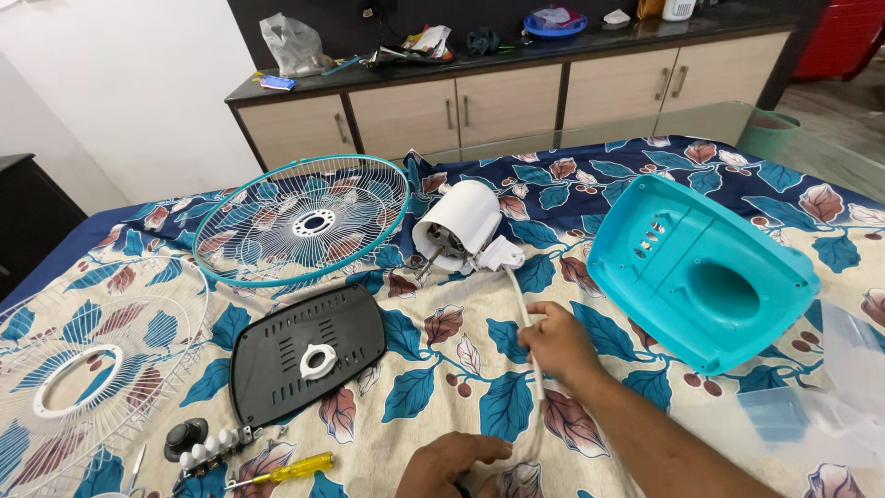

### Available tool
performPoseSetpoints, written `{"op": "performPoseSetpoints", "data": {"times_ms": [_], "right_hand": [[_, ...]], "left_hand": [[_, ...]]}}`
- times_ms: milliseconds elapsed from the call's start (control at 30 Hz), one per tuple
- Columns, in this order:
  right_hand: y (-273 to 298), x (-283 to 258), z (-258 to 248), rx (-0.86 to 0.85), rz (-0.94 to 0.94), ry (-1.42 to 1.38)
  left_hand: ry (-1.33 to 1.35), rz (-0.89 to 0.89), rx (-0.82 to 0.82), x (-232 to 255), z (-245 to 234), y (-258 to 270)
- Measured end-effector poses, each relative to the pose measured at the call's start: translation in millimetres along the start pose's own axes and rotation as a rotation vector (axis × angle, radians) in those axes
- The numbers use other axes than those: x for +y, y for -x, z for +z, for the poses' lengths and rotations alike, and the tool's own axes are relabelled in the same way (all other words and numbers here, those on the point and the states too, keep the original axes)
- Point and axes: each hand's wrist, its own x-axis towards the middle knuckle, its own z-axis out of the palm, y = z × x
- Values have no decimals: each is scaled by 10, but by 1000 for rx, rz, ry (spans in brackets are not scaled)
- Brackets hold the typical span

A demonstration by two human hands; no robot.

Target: The person uses a screwdriver to remove screws from the back cover of a teal fan base, then detaches the cover and removes the internal switch assembly. The person then strips the ends of the power cord wires.

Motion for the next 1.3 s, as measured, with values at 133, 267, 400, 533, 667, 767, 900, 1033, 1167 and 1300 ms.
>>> {"op": "performPoseSetpoints", "data": {"times_ms": [133,267,400,533,667,767,900,1033,1167,1300], "right_hand": [[-78,116,-147,76,165,-399],[-141,175,-285,58,167,-652],[-85,238,-438,-102,103,-1034],[-46,183,-569,-159,117,-1264],[-53,164,-451,-112,88,-986],[-6,234,-250,-175,-111,-546],[-31,331,-183,-209,-197,-388],[-70,373,-225,-135,-75,-548],[-62,363,-207,-103,-56,-475],[-5,332,-154,-50,-131,-378]], "left_hand": [[-76,-236,37,57,-27,-18],[-1,-284,54,97,-40,-66],[61,-335,9,170,-71,-113],[-10,-297,-18,303,-97,-84],[143,-371,-80,396,-165,-101],[223,-442,-183,405,-304,-140],[321,-431,-119,326,-504,-309],[296,-323,100,255,-672,-678],[7,-505,331,188,-742,-1070],[274,-473,411,39,-670,-1529]]}}
